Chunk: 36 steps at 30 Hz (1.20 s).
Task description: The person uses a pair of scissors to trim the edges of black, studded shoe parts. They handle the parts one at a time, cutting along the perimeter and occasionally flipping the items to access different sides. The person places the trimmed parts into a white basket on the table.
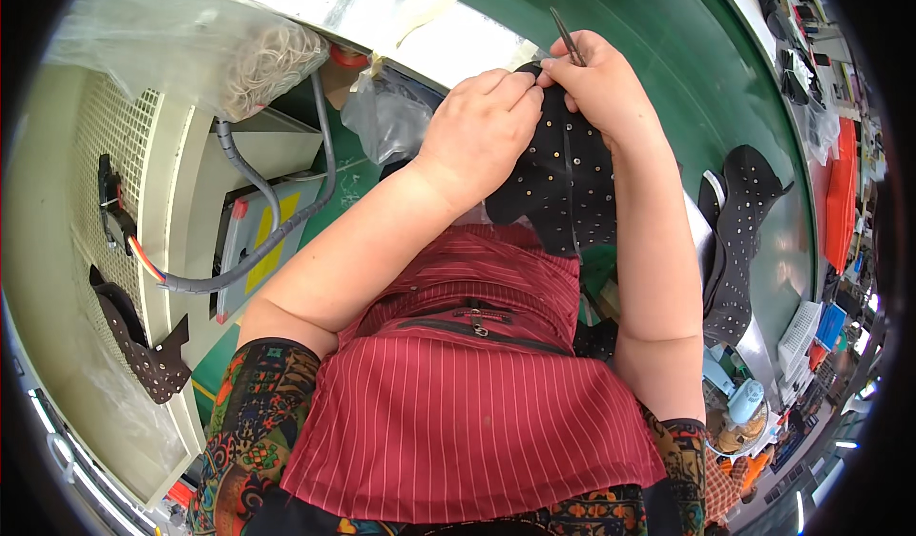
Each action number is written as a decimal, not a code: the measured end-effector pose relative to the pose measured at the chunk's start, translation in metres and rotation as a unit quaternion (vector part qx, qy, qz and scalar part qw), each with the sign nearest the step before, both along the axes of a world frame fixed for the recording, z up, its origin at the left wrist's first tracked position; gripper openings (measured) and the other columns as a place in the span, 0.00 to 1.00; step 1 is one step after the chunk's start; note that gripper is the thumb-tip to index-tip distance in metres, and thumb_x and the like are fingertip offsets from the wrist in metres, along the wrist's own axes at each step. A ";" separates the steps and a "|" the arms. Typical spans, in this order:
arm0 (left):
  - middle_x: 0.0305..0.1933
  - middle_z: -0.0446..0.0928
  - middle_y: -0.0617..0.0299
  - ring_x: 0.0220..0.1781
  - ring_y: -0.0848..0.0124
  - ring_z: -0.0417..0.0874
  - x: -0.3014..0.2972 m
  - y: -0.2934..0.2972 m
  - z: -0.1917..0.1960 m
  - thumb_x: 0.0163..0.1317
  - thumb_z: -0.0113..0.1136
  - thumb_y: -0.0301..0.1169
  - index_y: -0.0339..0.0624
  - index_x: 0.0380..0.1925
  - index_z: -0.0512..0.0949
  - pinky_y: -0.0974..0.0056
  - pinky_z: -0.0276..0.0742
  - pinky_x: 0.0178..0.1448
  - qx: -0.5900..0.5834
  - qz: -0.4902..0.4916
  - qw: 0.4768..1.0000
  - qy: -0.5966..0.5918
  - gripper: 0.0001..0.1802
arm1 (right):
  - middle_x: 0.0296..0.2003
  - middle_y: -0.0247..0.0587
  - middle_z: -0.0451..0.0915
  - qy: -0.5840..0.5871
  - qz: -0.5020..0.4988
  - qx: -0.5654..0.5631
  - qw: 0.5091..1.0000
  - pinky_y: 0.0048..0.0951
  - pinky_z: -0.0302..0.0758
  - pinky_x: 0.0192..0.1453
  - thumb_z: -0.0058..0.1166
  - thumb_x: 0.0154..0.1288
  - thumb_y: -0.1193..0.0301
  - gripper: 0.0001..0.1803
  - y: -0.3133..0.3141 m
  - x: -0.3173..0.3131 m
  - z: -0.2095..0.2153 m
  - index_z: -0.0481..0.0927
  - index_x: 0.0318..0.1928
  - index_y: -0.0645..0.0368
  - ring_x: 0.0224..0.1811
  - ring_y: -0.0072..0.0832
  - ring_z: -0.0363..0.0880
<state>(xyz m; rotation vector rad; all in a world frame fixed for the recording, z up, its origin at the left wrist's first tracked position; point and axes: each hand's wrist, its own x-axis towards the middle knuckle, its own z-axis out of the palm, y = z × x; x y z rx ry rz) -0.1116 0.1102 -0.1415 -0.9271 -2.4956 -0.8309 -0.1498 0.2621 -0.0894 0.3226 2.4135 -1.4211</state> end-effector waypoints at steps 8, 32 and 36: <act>0.43 0.76 0.59 0.43 0.62 0.76 -0.002 0.003 0.001 0.48 0.60 0.24 0.38 0.37 0.75 0.60 0.73 0.50 0.032 0.015 0.999 0.002 0.13 | 0.25 0.35 0.78 0.030 -0.006 0.026 0.999 0.18 0.64 0.24 0.53 0.56 0.72 0.13 0.000 -0.001 -0.008 0.73 0.41 0.66 0.20 0.16 0.65; 0.45 0.77 0.55 0.43 0.58 0.76 -0.013 0.008 0.014 0.47 0.57 0.20 0.37 0.39 0.74 0.59 0.73 0.50 -0.059 -0.011 0.998 -0.003 0.15 | 0.19 0.35 0.73 0.058 -0.083 0.089 0.991 0.23 0.66 0.30 0.56 0.58 0.66 0.13 0.064 0.063 0.001 0.78 0.32 0.67 0.24 0.19 0.67; 0.47 0.75 0.57 0.46 0.60 0.75 -0.011 0.010 0.020 0.46 0.57 0.21 0.36 0.47 0.74 0.59 0.72 0.52 -0.116 -0.019 0.993 -0.026 0.23 | 0.19 0.39 0.72 0.066 -0.097 0.088 0.989 0.26 0.67 0.31 0.56 0.58 0.66 0.14 0.063 0.065 -0.005 0.77 0.32 0.69 0.23 0.21 0.67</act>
